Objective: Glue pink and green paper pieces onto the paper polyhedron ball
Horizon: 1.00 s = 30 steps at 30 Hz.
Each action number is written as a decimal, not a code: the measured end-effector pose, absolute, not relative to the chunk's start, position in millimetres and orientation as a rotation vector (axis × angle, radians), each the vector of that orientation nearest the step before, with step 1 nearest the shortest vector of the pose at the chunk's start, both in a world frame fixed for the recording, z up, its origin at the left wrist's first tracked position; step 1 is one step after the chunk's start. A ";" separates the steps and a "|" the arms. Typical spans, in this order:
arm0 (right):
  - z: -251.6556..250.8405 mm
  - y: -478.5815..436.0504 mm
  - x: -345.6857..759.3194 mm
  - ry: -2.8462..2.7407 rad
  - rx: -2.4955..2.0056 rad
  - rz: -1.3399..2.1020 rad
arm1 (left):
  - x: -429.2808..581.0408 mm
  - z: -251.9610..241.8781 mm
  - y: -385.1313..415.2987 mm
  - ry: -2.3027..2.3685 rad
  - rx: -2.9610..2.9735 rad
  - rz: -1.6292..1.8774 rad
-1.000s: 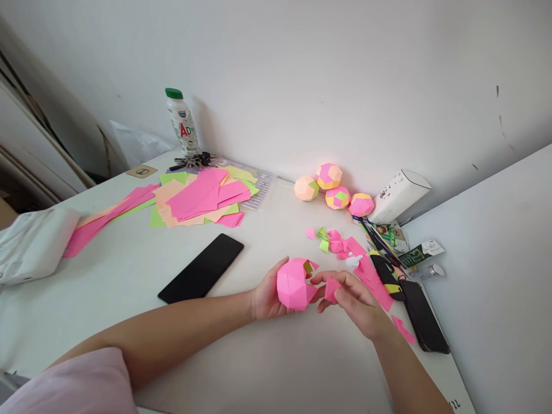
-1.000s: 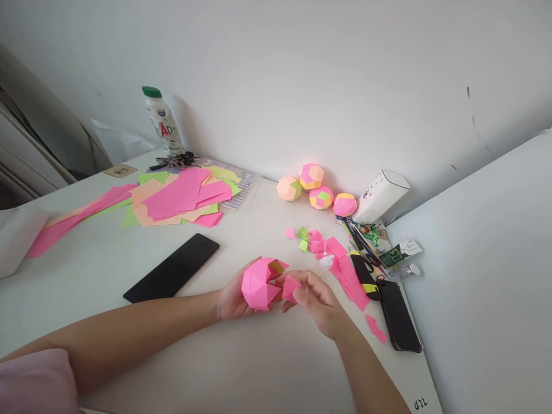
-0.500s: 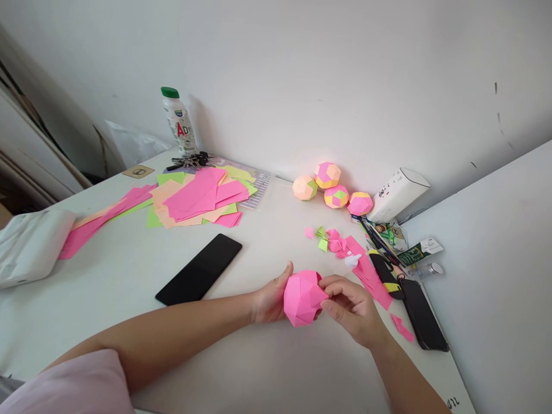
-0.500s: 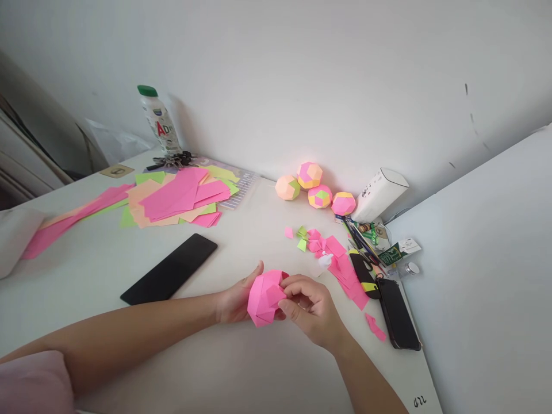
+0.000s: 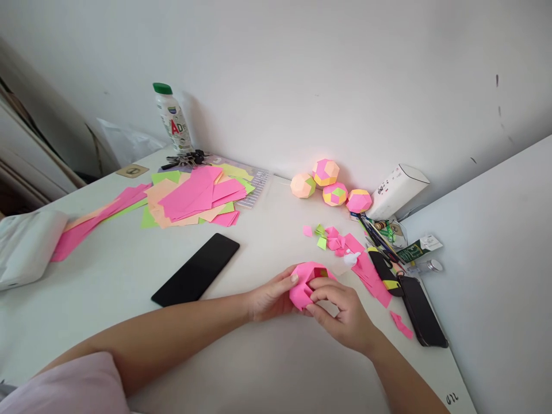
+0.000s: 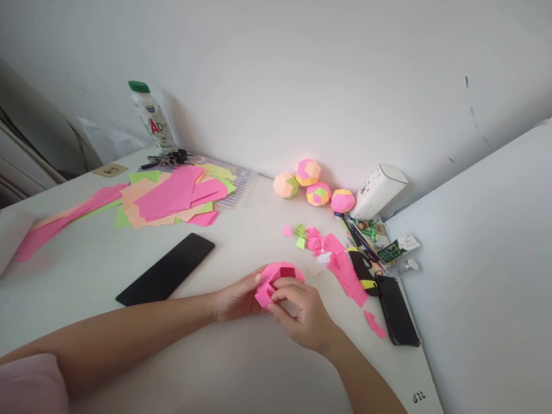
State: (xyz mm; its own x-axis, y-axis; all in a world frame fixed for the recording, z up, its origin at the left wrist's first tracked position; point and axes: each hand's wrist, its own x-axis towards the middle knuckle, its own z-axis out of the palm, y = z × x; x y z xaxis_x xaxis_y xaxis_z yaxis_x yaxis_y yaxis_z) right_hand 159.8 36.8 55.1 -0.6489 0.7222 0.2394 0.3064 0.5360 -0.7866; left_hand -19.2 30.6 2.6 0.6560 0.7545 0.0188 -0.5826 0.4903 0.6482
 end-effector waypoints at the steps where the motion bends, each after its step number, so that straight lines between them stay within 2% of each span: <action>1: 56.5 36.6 159.8 -2.236 -0.827 1.016 | -19.3 3.8 30.8 0.301 0.665 0.821; 13: 74.3 38.0 174.2 -1.904 -0.968 1.494 | -21.5 -3.7 34.2 0.283 0.683 0.787; 20: 68.0 39.6 173.0 -1.643 -0.793 1.712 | -23.2 0.3 34.3 0.258 0.710 0.776; 30: 57.6 37.3 171.0 -1.588 -0.977 1.733 | -22.4 -11.2 35.8 0.299 0.639 0.855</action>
State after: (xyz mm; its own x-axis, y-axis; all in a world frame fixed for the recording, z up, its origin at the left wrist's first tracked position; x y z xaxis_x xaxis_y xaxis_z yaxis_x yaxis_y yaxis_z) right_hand 171.0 37.3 57.6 -0.5586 0.8196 -0.1275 0.0554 -0.1165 -0.9916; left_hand -22.4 35.8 -11.2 0.6301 0.7765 0.0052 -0.6043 0.4861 0.6313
